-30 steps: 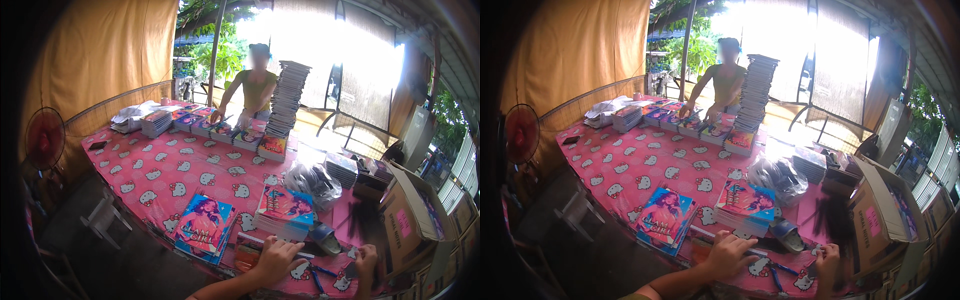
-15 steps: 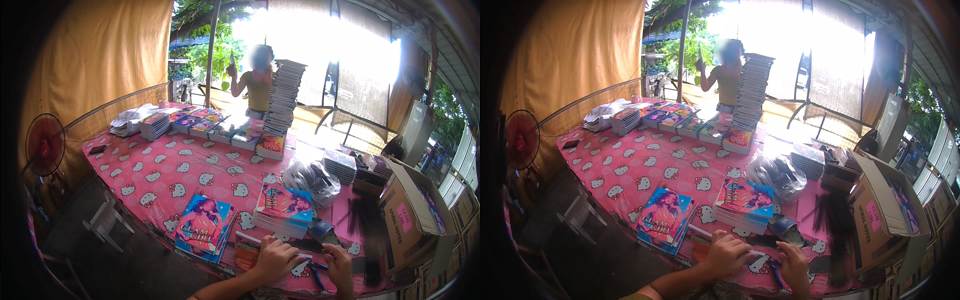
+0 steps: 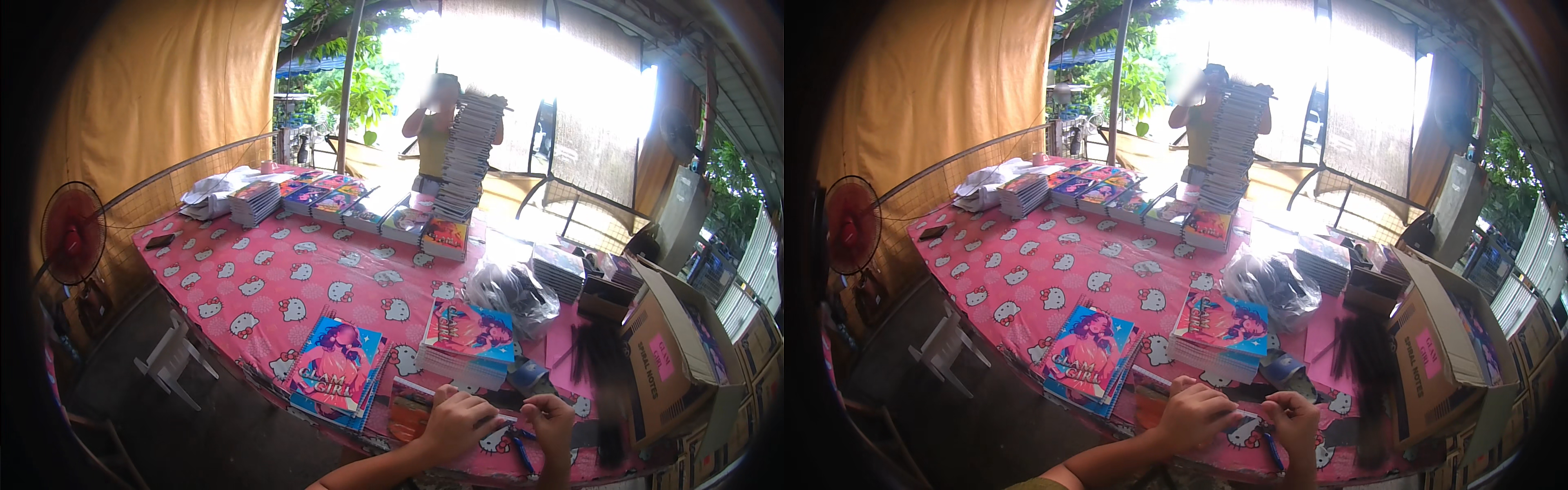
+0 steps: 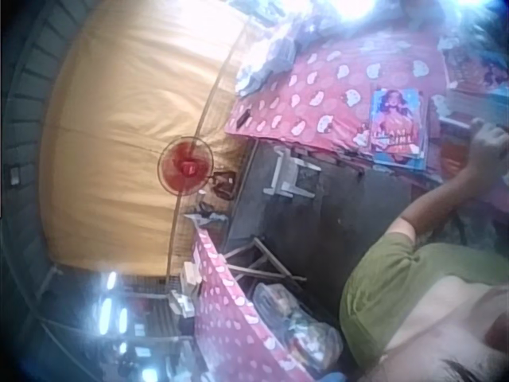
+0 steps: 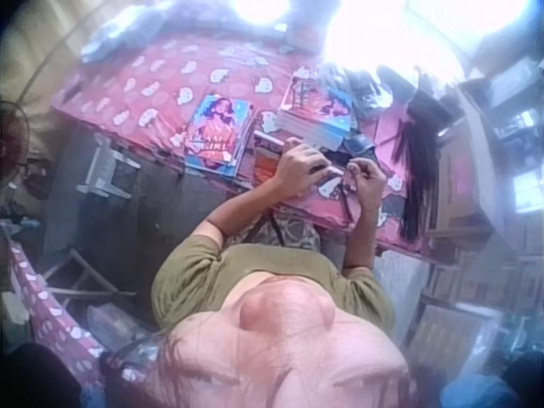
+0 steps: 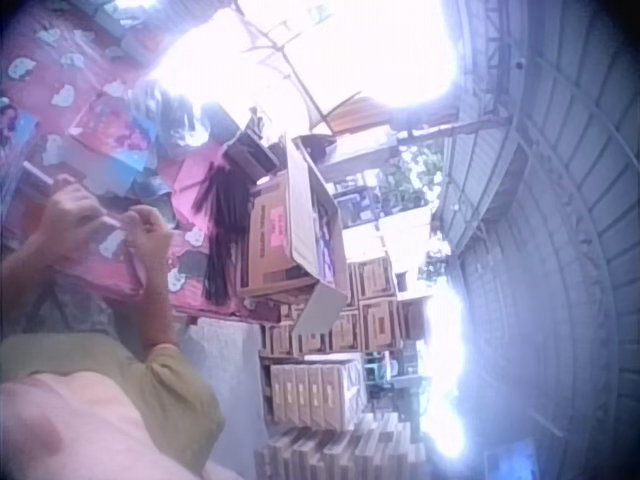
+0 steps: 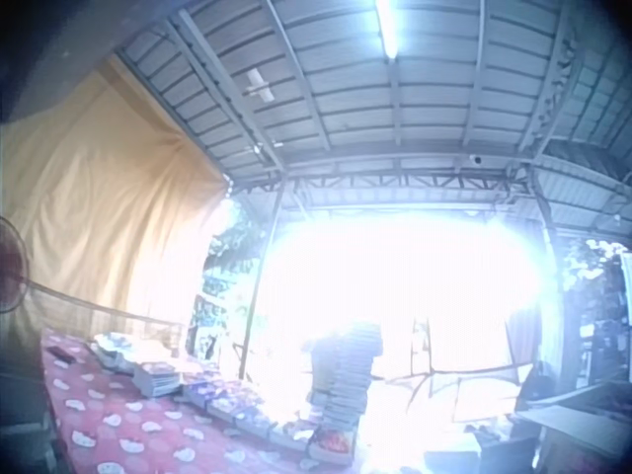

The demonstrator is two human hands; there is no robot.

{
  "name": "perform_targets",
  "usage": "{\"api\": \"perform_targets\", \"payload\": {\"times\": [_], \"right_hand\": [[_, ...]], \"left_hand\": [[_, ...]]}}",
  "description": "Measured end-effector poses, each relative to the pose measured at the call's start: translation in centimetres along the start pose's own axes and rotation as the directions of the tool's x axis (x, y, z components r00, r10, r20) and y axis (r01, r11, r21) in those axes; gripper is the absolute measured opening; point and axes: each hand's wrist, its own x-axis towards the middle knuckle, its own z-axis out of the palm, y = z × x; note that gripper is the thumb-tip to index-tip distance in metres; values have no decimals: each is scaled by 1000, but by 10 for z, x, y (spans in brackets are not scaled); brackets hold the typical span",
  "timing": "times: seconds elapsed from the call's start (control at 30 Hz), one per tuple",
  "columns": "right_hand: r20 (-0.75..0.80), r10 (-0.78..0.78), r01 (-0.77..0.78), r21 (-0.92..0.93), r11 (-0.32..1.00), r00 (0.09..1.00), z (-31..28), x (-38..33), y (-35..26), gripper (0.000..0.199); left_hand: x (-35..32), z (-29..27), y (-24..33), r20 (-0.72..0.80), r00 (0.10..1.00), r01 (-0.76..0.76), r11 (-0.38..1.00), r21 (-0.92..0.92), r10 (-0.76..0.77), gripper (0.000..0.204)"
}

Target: The person inserts a black plastic spiral spine into the punched holes of several notebooks by hand, turning the spine to thread it through the pages.

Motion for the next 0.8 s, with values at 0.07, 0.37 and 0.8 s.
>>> {"api": "perform_targets", "payload": {"times": [0.07, 0.37, 0.8], "right_hand": [[123, -5, 7, -14, 1000, 992, -7, 5, 4, 17], [317, -125, 207, -240, 948, 940, -13, 3, -17, 15], [162, -395, 426, -385, 818, 904, -3, -10, -13, 21]], "left_hand": [[0, -1, 0, -11, 1000, -3, 1000, -18, 3, 23], [0, 2, -5, -15, 1000, -13, 1000, 20, 14, 23], [1, 4, 1, -20, 1000, 1, 999, 33, -1, 24]]}}
